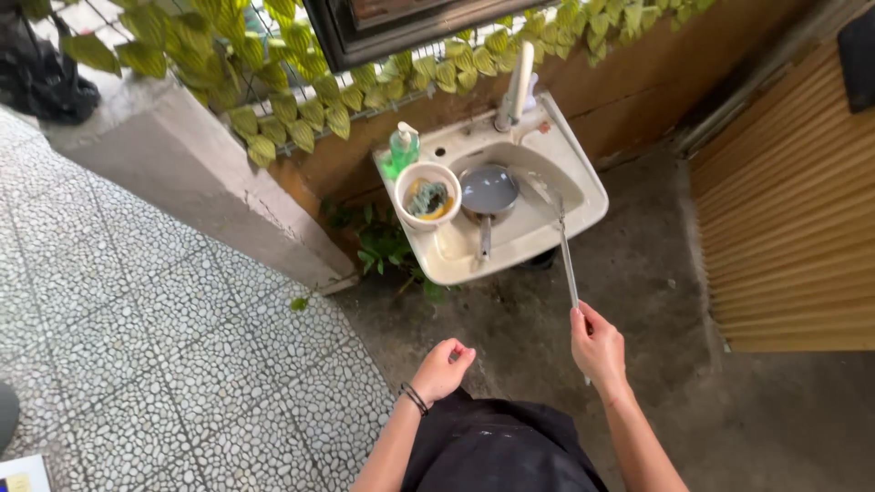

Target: Washing a metal pot and a strainer in an outdoor sink area.

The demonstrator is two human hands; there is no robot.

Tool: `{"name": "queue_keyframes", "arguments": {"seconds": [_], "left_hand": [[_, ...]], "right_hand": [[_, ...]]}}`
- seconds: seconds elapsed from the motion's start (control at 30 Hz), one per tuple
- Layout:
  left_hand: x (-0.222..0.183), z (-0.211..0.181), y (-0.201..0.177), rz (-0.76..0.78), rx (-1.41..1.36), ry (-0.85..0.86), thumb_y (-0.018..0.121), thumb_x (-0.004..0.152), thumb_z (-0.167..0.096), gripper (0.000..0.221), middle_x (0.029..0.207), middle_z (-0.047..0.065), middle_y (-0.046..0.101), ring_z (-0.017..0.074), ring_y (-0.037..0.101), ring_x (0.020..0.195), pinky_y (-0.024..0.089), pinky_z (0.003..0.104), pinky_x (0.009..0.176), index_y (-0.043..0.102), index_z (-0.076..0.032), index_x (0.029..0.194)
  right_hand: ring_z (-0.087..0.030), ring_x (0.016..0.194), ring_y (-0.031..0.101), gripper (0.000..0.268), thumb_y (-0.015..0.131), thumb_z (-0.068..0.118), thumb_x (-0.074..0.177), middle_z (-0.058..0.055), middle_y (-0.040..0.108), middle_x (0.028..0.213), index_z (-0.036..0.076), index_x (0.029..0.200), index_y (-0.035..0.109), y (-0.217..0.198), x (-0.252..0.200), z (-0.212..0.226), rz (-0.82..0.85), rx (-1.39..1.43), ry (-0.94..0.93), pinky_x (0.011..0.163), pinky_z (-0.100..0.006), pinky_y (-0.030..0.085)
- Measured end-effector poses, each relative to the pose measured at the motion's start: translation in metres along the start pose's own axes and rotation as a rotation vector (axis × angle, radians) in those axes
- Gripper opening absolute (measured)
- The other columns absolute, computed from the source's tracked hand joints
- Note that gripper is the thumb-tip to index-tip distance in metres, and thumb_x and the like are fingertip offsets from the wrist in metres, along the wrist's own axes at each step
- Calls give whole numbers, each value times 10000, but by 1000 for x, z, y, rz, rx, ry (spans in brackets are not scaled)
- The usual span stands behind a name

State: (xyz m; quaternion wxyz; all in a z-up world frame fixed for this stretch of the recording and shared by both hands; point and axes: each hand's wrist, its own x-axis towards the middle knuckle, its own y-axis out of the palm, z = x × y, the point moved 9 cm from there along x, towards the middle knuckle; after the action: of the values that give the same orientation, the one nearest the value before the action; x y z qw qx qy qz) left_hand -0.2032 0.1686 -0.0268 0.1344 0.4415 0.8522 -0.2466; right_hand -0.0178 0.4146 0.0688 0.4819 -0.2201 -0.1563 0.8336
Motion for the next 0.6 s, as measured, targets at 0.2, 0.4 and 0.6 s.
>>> {"name": "queue_keyframes", "arguments": {"seconds": [0.2, 0.4, 0.6], "left_hand": [[82, -67, -14, 6, 31, -23, 651, 960, -380, 312, 783, 63, 636, 146, 577, 672, 499, 331, 655, 617, -70, 953], [230, -73, 66, -93, -226, 269, 643, 1016, -361, 329, 879, 69, 719, 140, 652, 794, 549, 308, 732, 657, -33, 1033], [331, -131, 138, -54, -705, 187, 588, 1099, -339, 460, 1180, 133, 713, 164, 671, 1061, 546, 278, 902, 424, -50, 1417]], "right_hand": [[-147, 615, 570, 434, 677, 315, 939, -88, 659, 732, 96, 1314, 696, 7, 71, 19, -35, -252, -48, 622, -325, 488], [-135, 632, 526, 426, 725, 263, 914, -88, 647, 742, 60, 1288, 702, 20, 153, 5, 89, -165, -125, 588, -320, 469], [-177, 666, 647, 410, 716, 204, 869, -82, 707, 793, 10, 1224, 649, 43, 217, 28, 235, -159, -177, 631, -344, 533]]}}
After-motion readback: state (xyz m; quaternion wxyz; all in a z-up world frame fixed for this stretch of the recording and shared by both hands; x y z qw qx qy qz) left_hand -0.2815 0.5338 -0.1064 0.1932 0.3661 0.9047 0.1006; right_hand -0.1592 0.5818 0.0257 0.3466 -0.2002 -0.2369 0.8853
